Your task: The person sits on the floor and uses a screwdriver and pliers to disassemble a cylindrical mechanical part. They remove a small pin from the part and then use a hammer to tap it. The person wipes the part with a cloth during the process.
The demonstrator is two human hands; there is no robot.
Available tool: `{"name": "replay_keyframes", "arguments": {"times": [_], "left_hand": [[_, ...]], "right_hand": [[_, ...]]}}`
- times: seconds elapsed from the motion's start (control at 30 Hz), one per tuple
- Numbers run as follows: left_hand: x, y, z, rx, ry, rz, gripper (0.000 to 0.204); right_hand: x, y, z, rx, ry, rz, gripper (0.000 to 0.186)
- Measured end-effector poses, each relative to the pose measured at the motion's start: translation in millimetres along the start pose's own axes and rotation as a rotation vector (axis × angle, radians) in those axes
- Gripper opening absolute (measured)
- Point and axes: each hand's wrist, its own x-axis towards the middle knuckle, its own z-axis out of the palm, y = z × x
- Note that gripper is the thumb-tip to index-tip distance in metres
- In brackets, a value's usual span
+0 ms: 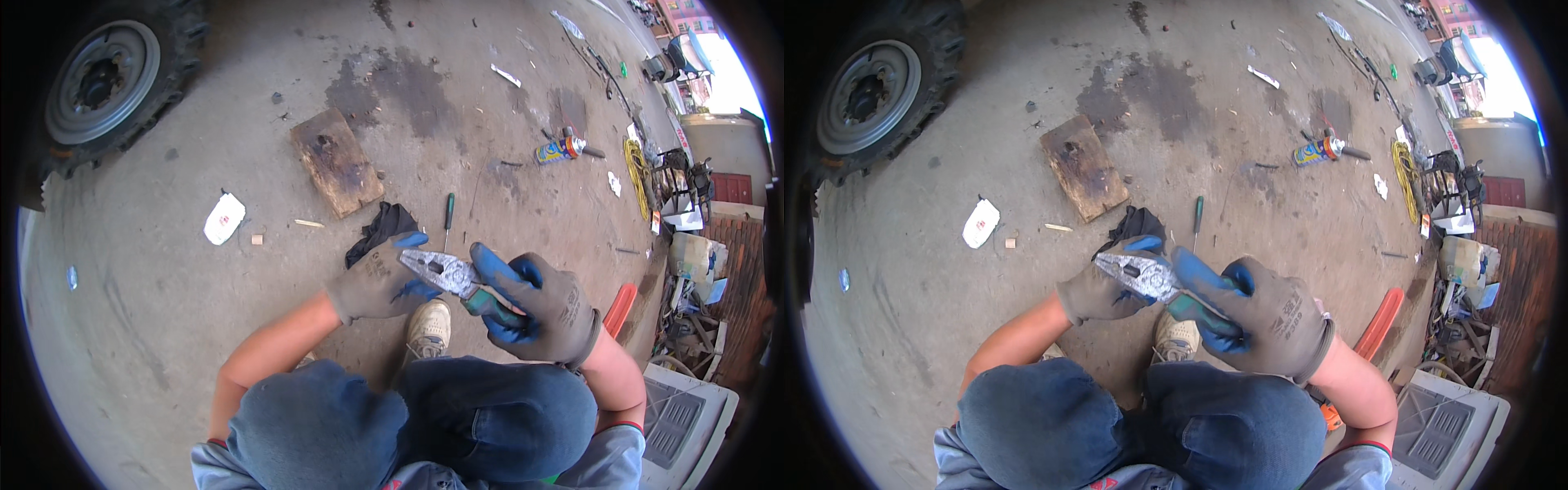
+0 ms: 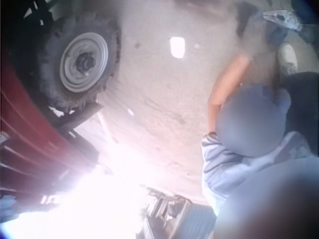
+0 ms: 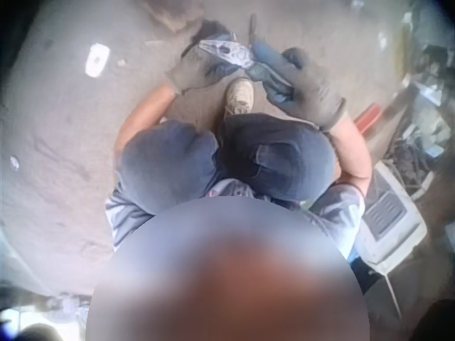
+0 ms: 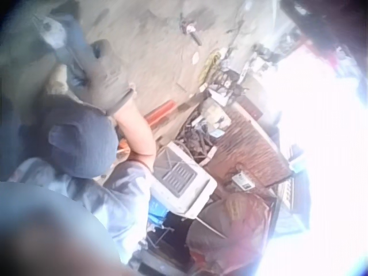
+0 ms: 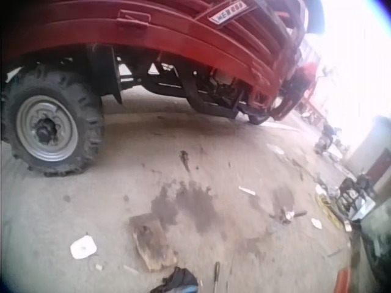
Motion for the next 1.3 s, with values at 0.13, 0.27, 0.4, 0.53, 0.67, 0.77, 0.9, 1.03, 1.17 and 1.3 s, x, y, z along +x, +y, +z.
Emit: {"name": "replay_keyframes", "arguments": {"times": [0.13, 0.27, 0.4, 0.53, 0.67, 0.77, 0.9, 1.03, 1.17, 1.3], "left_hand": [[9.9, 8.8, -14.9, 0.070, -0.114, -0.018, 0.041], [1.9, 1.5, -32.4, -0.027, -0.141, -0.168, 0.036], [10.5, 12.8, -27.1, -0.087, 0.043, -0.252, 0.022], [9.6, 19.6, -16.2, -0.108, 0.094, -0.337, 0.024], [5.6, 29.0, -18.4, -0.038, 0.105, -0.349, 0.023], [14.1, 34.1, -20.9, 0.070, 0.078, -0.322, 0.029], [20.1, 33.3, -15.1, 0.092, -0.051, -0.316, 0.041], [13.7, 19.5, -10.8, 0.019, -0.109, -0.240, 0.069], [-34.0, -1.6, -10.3, 0.154, -0.095, -0.620, 0.118], [-92.9, -29.7, 35.1, 0.364, -0.178, -0.819, 0.122]], "right_hand": [[-6.7, 19.3, 12.1, 0.079, 0.051, 0.027, 0.082], [-15.3, 35.3, 50.0, 0.485, 0.256, 0.165, 0.085], [-36.0, 80.7, 164.4, 1.169, 0.500, 0.676, 0.086], [-84.0, 135.9, 296.0, 0.825, 0.357, 0.930, 0.088], [-71.1, 115.2, 288.0, -0.090, -0.104, 0.971, 0.085], [-37.7, 100.7, 234.5, 0.355, 0.378, 0.615, 0.080], [11.5, 51.1, 97.6, 1.036, 0.217, 0.053, 0.060], [34.7, 51.8, 98.1, 0.637, 0.285, -0.192, 0.038], [26.6, 50.0, 112.0, 0.784, 0.424, -0.014, 0.026], [26.0, 44.3, 110.2, 0.772, 0.424, 0.042, 0.021]]}}
